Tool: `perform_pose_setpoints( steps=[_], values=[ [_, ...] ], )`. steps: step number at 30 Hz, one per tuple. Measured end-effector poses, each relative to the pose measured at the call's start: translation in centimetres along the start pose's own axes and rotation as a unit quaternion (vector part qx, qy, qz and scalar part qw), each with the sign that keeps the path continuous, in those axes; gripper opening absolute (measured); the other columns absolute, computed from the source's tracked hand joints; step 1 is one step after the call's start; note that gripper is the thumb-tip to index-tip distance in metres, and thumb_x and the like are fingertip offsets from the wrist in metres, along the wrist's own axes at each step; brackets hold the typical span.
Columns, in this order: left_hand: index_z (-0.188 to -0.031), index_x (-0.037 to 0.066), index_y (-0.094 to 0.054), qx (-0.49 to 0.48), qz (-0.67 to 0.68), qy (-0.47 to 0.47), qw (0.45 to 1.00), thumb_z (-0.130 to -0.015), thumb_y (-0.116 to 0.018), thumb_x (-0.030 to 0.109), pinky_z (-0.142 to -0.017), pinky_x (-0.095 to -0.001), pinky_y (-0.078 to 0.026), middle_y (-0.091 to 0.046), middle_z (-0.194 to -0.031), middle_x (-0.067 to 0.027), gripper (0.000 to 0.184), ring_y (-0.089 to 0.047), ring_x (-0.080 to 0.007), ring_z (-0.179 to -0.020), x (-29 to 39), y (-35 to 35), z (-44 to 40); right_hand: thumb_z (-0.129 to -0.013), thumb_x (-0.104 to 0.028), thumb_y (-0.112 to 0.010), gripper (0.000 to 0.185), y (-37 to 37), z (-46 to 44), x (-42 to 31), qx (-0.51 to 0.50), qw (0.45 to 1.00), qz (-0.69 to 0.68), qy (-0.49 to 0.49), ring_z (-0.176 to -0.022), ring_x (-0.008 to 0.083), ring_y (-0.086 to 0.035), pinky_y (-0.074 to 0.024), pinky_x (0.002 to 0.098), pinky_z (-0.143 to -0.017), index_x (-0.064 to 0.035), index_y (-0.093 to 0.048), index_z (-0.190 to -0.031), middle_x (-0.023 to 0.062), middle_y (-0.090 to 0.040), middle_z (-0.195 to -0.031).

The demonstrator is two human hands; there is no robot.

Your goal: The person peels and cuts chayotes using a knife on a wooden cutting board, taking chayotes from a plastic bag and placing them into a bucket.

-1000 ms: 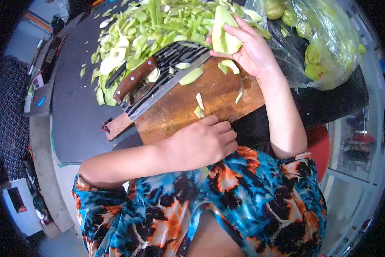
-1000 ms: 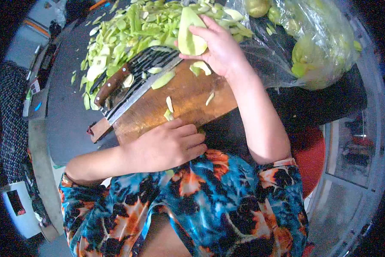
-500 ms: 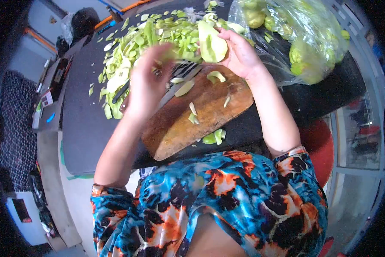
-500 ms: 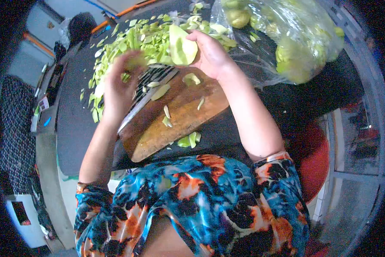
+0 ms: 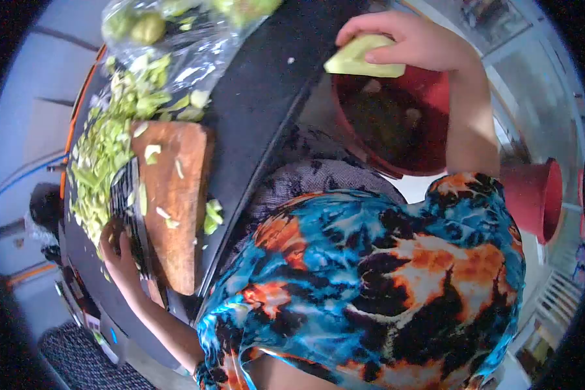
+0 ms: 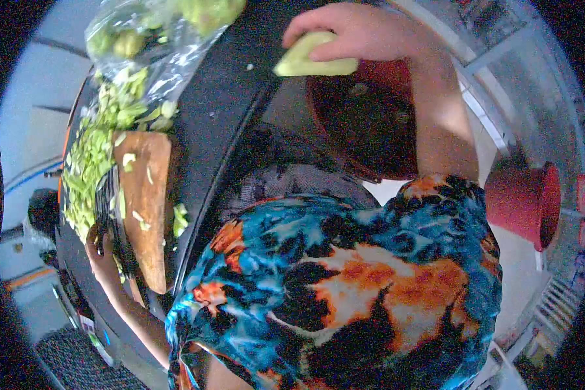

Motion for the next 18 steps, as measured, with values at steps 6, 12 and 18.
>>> perform_pose_setpoints(
  steps=[6, 12, 18],
  values=[
    [-0.123, 0.002, -0.053, -0.057, -0.073, 0.054, 0.994, -0.088, -0.064, 0.020, -0.087, -0.0364, -0.048, -0.064, -0.108, -0.0160, 0.041, -0.062, -0.0268, -0.097, 0.1, 0.7, -1.1, -0.091, -0.027, -0.061, 0.042, 1.1, 3.4, 5.6, 0.194, 0.963, 0.146, -0.115, -0.097, 0.0215, -0.060, -0.0476, 0.0326, -0.087, -0.0061, -0.053, -0.127, 0.0110, -0.063, -0.104],
    [-0.107, -0.003, -0.059, -0.049, -0.031, 0.088, 0.994, -0.085, -0.066, 0.021, -0.082, -0.0348, -0.046, -0.067, -0.096, -0.0156, 0.034, -0.062, -0.0243, -0.089, 1.1, 1.7, 1.0, -0.089, -0.018, -0.063, 0.038, -2.8, -2.5, 2.0, 0.207, 0.977, 0.049, 0.031, -0.097, 0.0212, -0.060, -0.0483, 0.0329, -0.086, -0.0047, -0.055, -0.124, 0.0115, -0.063, -0.105],
    [-0.102, 0.001, -0.055, 0.146, 0.095, 0.061, 0.983, -0.087, -0.067, 0.016, -0.067, -0.0247, -0.042, -0.056, -0.082, -0.0021, 0.024, -0.051, -0.0104, -0.073, -0.4, 4.6, 2.8, -0.078, -0.021, -0.069, 0.031, -16.5, -9.9, -10.0, 0.074, 0.920, 0.106, 0.369, -0.095, 0.0318, -0.057, -0.0478, 0.0414, -0.082, -0.0055, -0.060, -0.104, 0.0121, -0.056, -0.102]
  ],
)
Point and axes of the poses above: each hand's wrist, its own z-axis away from the middle knuckle, its own y-axis out of the back of the hand, x = y × z, the point moved 2 cm from there along -z, towards the middle knuckle
